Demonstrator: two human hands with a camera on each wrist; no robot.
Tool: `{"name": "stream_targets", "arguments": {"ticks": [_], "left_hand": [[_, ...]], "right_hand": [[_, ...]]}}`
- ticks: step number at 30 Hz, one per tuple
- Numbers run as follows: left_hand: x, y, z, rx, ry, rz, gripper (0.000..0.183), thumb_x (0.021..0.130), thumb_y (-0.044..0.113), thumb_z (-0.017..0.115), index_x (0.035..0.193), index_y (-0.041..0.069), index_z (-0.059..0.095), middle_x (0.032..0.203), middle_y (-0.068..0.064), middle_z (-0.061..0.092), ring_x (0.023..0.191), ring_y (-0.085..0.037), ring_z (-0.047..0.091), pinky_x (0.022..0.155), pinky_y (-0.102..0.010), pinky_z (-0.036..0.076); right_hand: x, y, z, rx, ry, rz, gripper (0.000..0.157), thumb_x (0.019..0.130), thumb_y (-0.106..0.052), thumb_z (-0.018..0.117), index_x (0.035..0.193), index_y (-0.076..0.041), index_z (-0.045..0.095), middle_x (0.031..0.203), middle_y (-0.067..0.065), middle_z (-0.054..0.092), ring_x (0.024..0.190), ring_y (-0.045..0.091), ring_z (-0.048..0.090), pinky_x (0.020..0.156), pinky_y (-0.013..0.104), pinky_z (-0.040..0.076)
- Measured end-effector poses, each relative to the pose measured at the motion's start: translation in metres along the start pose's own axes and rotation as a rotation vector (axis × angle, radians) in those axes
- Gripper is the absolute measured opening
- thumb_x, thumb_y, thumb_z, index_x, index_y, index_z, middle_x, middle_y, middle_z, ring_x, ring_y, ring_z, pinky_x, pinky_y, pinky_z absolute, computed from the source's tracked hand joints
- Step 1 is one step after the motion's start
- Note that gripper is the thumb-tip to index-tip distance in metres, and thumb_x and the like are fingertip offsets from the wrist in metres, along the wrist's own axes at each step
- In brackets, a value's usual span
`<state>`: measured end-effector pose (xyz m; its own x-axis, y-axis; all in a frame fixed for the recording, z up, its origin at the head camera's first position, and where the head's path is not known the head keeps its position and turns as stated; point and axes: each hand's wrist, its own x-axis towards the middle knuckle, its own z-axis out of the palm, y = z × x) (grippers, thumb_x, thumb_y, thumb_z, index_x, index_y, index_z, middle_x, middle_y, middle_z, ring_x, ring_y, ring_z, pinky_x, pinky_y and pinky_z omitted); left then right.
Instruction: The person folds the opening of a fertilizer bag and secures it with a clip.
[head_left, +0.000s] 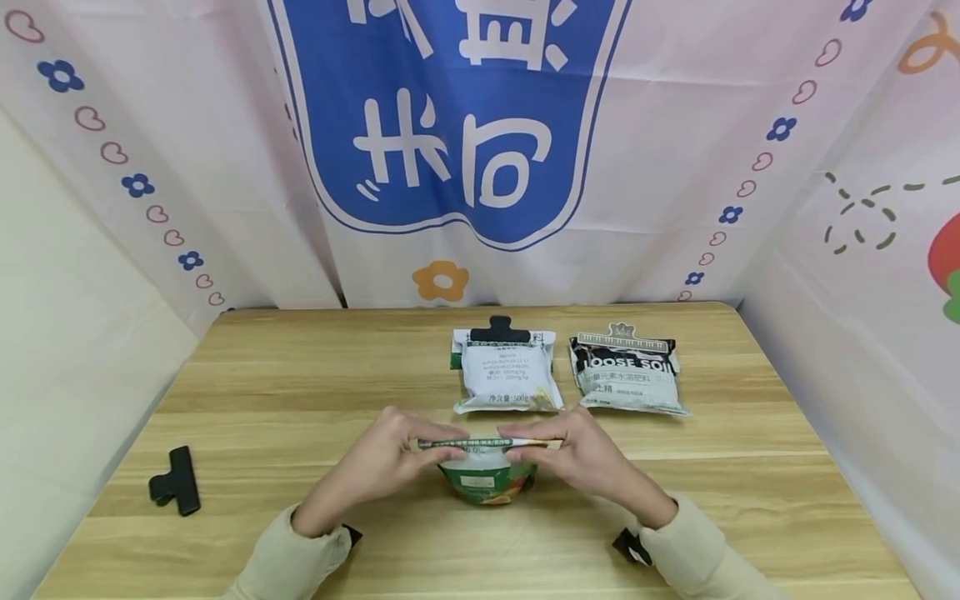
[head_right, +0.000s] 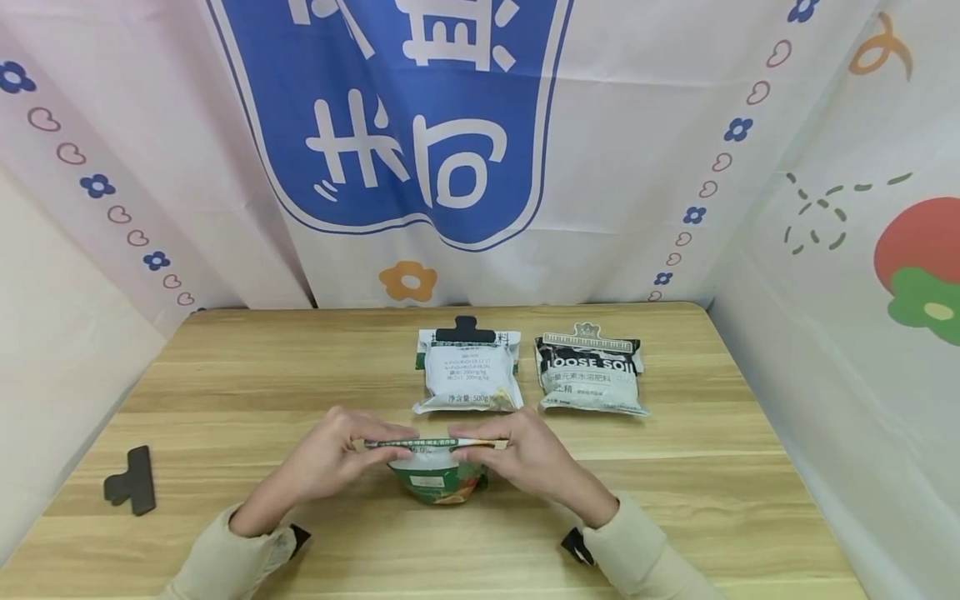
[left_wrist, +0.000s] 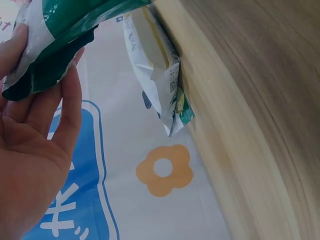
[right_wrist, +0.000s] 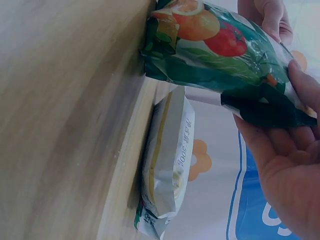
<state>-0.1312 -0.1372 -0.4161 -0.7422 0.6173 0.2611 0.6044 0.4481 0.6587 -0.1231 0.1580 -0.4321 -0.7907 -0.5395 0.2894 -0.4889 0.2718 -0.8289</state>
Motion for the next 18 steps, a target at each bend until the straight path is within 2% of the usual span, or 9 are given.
{"name": "stream_targets", "arguments": {"ticks": [1,3,6,8,10,13,14,16,18], "left_hand": [[0.0004,0.0002,0.0002,-0.002,0.004,0.001,0.024,0.094,0.027,0.080,0.114,0.015,0.083,0.110,-0.004,0.082,0.073,0.003,0.067,0.051,-0.017,0.048],[0.0017,0.0008,0.0007,0.000,0.017,0.006,0.023,0.093,0.024,0.081,0.113,0.014,0.083,0.109,-0.005,0.081,0.061,0.009,0.055,0.047,-0.016,0.043],[0.0033,0.0016,0.0009,0.004,0.035,0.013,0.021,0.092,0.020,0.081,0.112,0.013,0.083,0.108,-0.006,0.082,0.050,0.013,0.032,0.042,-0.015,0.036],[0.0041,0.0021,0.0007,0.007,0.041,0.016,0.021,0.092,0.019,0.082,0.112,0.014,0.083,0.108,-0.006,0.082,0.048,0.014,0.022,0.041,-0.014,0.033],[0.0045,0.0023,0.0003,0.009,0.041,0.018,0.021,0.092,0.018,0.082,0.112,0.014,0.083,0.107,-0.005,0.082,0.047,0.014,0.018,0.040,-0.012,0.031],[0.0044,0.0020,-0.0002,0.016,0.032,0.015,0.021,0.092,0.019,0.081,0.112,0.015,0.083,0.107,-0.005,0.082,0.046,0.014,0.015,0.039,-0.010,0.029],[0.0041,0.0018,-0.0005,0.018,0.027,0.010,0.021,0.092,0.019,0.081,0.113,0.015,0.083,0.107,-0.005,0.082,0.045,0.014,0.015,0.039,-0.010,0.028],[0.0036,0.0015,-0.0011,0.013,0.015,-0.014,0.021,0.093,0.021,0.081,0.113,0.017,0.083,0.108,-0.004,0.082,0.044,0.013,0.015,0.039,-0.010,0.029],[0.0028,0.0010,-0.0020,0.002,0.001,-0.046,0.021,0.093,0.022,0.081,0.113,0.019,0.083,0.109,-0.004,0.082,0.043,0.012,0.016,0.039,-0.012,0.029]], "right_hand": [[0.0001,0.0003,0.0003,-0.001,0.007,-0.009,0.029,0.090,-0.021,0.082,0.116,-0.008,0.080,0.122,0.008,0.077,0.107,0.019,0.079,0.062,0.022,0.057],[0.0002,0.0012,0.0007,0.003,0.018,-0.030,0.027,0.091,-0.018,0.081,0.115,-0.008,0.080,0.122,0.009,0.077,0.105,0.016,0.079,0.060,0.020,0.055],[0.0010,0.0026,0.0020,0.000,0.038,-0.078,0.025,0.090,-0.012,0.081,0.114,-0.006,0.080,0.121,0.011,0.077,0.076,0.002,0.074,0.050,0.016,0.046],[0.0014,0.0038,0.0027,-0.006,0.049,-0.111,0.024,0.090,-0.008,0.080,0.114,-0.004,0.080,0.119,0.014,0.077,0.066,-0.001,0.066,0.045,0.015,0.037],[0.0015,0.0047,0.0034,-0.010,0.055,-0.134,0.024,0.089,-0.006,0.080,0.113,-0.003,0.080,0.119,0.015,0.077,0.066,0.003,0.068,0.044,0.014,0.037],[0.0012,0.0052,0.0043,-0.012,0.057,-0.139,0.024,0.089,-0.004,0.080,0.113,-0.003,0.080,0.119,0.015,0.077,0.092,0.013,0.080,0.044,0.015,0.040],[0.0010,0.0051,0.0045,-0.011,0.057,-0.132,0.024,0.089,-0.005,0.080,0.114,-0.003,0.080,0.119,0.015,0.077,0.093,0.013,0.080,0.044,0.015,0.040],[0.0008,0.0050,0.0050,0.003,0.055,-0.111,0.025,0.089,-0.006,0.080,0.114,-0.003,0.080,0.120,0.015,0.077,0.073,0.003,0.073,0.043,0.015,0.038],[0.0007,0.0047,0.0057,0.023,0.054,-0.085,0.025,0.090,-0.008,0.081,0.114,-0.003,0.080,0.119,0.015,0.077,0.056,-0.007,0.055,0.042,0.014,0.036]]}}
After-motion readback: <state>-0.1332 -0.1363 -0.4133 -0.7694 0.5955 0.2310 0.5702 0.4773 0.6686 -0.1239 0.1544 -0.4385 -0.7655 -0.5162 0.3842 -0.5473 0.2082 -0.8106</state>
